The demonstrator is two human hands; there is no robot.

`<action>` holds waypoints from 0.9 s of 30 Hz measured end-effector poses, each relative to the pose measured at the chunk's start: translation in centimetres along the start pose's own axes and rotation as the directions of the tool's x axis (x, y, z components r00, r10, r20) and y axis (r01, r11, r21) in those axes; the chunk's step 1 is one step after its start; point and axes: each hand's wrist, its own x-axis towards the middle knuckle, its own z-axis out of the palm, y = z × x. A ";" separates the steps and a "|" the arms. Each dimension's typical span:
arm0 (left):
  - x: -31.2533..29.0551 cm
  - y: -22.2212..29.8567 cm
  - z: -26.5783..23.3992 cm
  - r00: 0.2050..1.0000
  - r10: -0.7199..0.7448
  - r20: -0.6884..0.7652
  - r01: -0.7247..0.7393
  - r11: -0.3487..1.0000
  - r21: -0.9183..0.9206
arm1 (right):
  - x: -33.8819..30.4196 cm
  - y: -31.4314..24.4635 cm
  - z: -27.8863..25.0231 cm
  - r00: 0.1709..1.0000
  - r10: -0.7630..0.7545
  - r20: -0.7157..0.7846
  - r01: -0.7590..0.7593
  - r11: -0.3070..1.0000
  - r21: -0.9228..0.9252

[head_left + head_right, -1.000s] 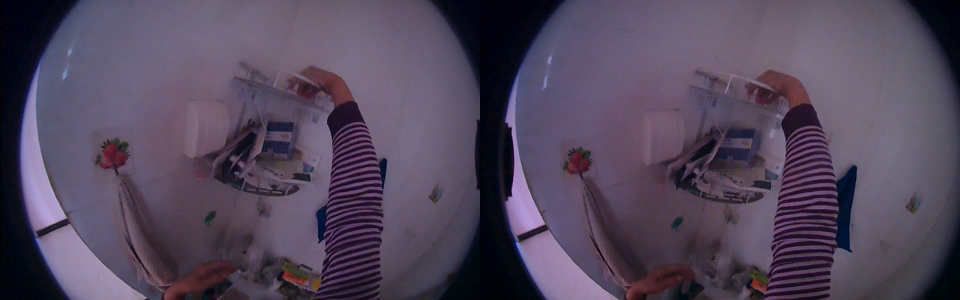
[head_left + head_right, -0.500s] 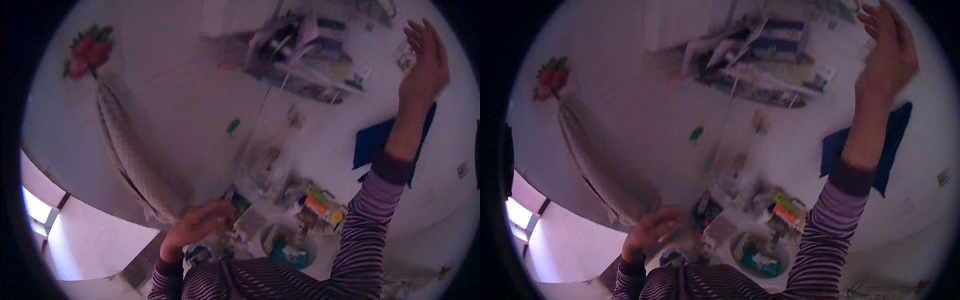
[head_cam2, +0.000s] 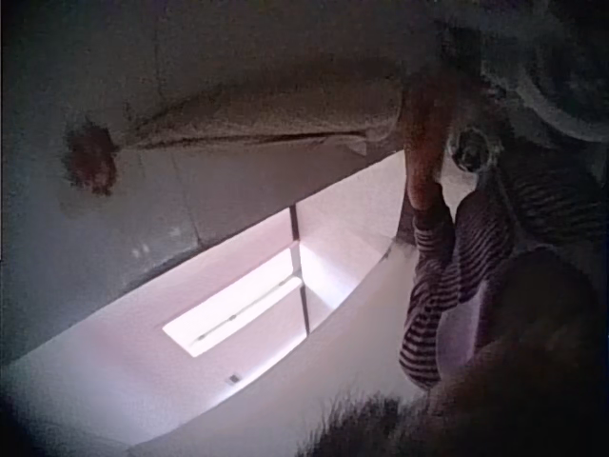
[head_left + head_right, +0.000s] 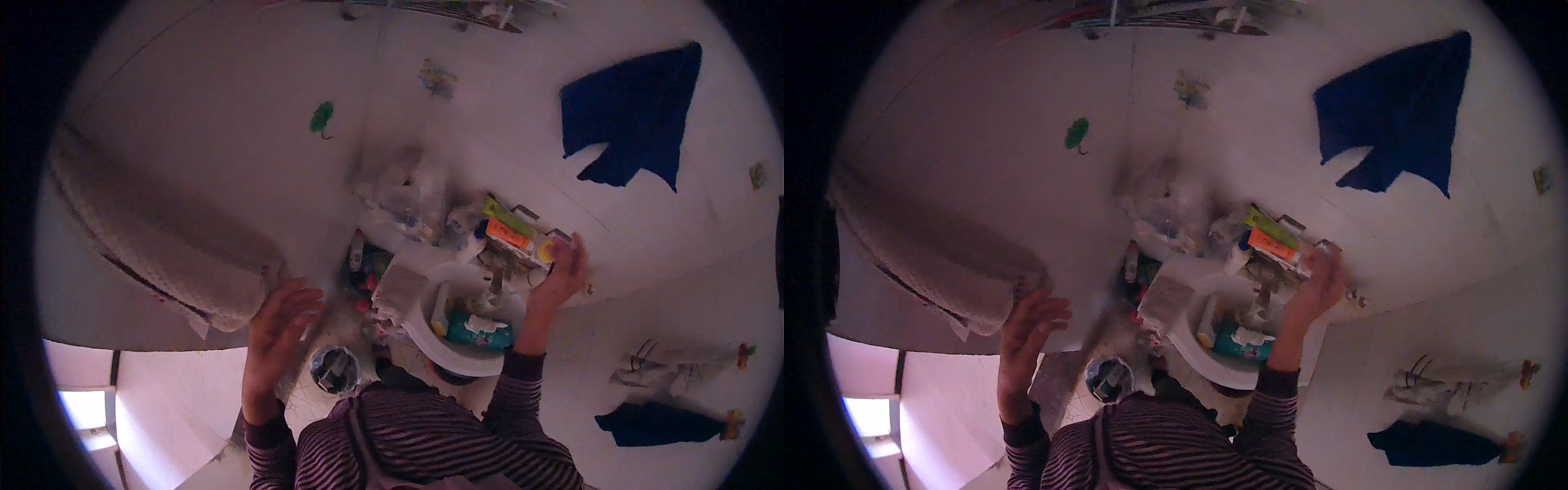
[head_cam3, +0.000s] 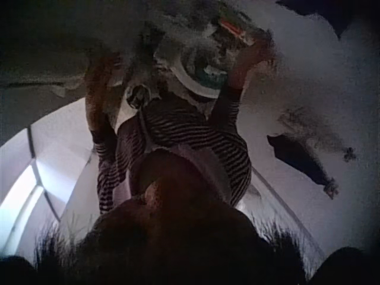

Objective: The person organizes a cluttered bathroom shelf by picking up various toiletries and boxes, wiping them with a cloth, and placing them back onto the shelf. The person handles items one at a time, including a yellow box and a blue package, and uses a cloth to clean the surfaces of the items before arranging them.

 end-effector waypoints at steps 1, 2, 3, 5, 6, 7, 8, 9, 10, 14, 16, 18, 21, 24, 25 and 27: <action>-0.4 -0.8 -0.2 1.000 -0.005 -0.022 0.005 1.000 0.002 | -1.6 1.4 -1.0 0.996 0.088 0.013 -0.088 0.996 0.021; -0.6 -1.6 -0.3 0.999 -0.010 -0.047 0.011 1.000 0.004 | -3.2 2.8 -1.7 0.984 0.176 0.031 -0.177 0.983 0.043; -0.6 -2.3 -0.4 0.999 -0.007 -0.041 0.011 0.996 0.084 | -4.8 4.5 -2.5 0.962 0.267 0.058 -0.271 0.961 0.056; -0.4 -3.6 -0.3 1.000 -0.017 -0.022 0.021 0.970 0.240 | -7.8 9.1 -5.0 0.927 0.221 0.305 -0.211 0.975 -0.066; -0.6 -4.4 -0.1 1.000 -0.018 -0.015 0.021 0.981 0.193 | -9.4 12.0 -5.3 0.887 0.204 0.415 -0.115 0.967 -0.229; -0.8 -5.3 0.0 1.000 -0.013 -0.009 0.014 0.990 0.144 | -10.9 14.7 -5.4 0.833 0.180 0.523 0.022 0.934 -0.357; -0.8 -6.0 0.1 1.000 -0.004 0.004 0.003 0.995 0.096 | -13.1 17.2 -4.8 0.770 0.188 0.609 0.235 0.805 -0.545; -1.1 -6.9 0.3 1.000 -0.016 -0.026 0.018 0.996 0.082 | -15.5 18.6 -3.0 0.728 0.225 0.648 0.203 0.832 -0.517; -1.6 -7.8 0.6 0.998 -0.030 -0.053 0.034 0.997 0.070 | -18.1 19.1 -0.9 0.682 0.260 0.683 0.165 0.856 -0.490; -2.2 -7.9 1.4 0.989 -0.118 -0.090 0.133 0.974 0.186 | -25.1 17.0 5.2 0.602 0.224 0.767 0.390 0.755 -0.527; -2.7 -7.8 1.2 0.989 -0.108 -0.106 0.126 0.975 0.182 | -26.5 17.2 5.8 0.624 0.296 0.723 0.475 0.592 -0.652; -3.2 -7.4 0.9 0.984 -0.122 -0.130 0.146 0.971 0.189 | -26.8 17.6 6.2 0.626 0.245 0.740 0.510 0.589 -0.626; -3.9 -6.5 0.9 0.981 -0.156 -0.112 0.176 0.964 0.202 | -25.7 22.7 4.4 0.576 0.153 0.803 0.399 0.805 -0.440; -4.0 -6.9 0.3 0.992 -0.113 -0.056 0.122 0.972 0.200 | -21.9 22.1 3.6 0.595 0.406 0.694 -0.264 0.914 -0.308; -3.9 -7.5 0.0 0.993 -0.087 -0.075 0.101 0.973 0.208 | -20.7 18.2 4.0 0.518 0.493 0.699 -0.559 0.814 -0.159; -3.7 -8.9 -0.1 0.992 0.034 -0.123 -0.003 0.970 0.243 | -17.9 10.1 4.5 0.398 0.563 0.725 -0.846 0.530 0.053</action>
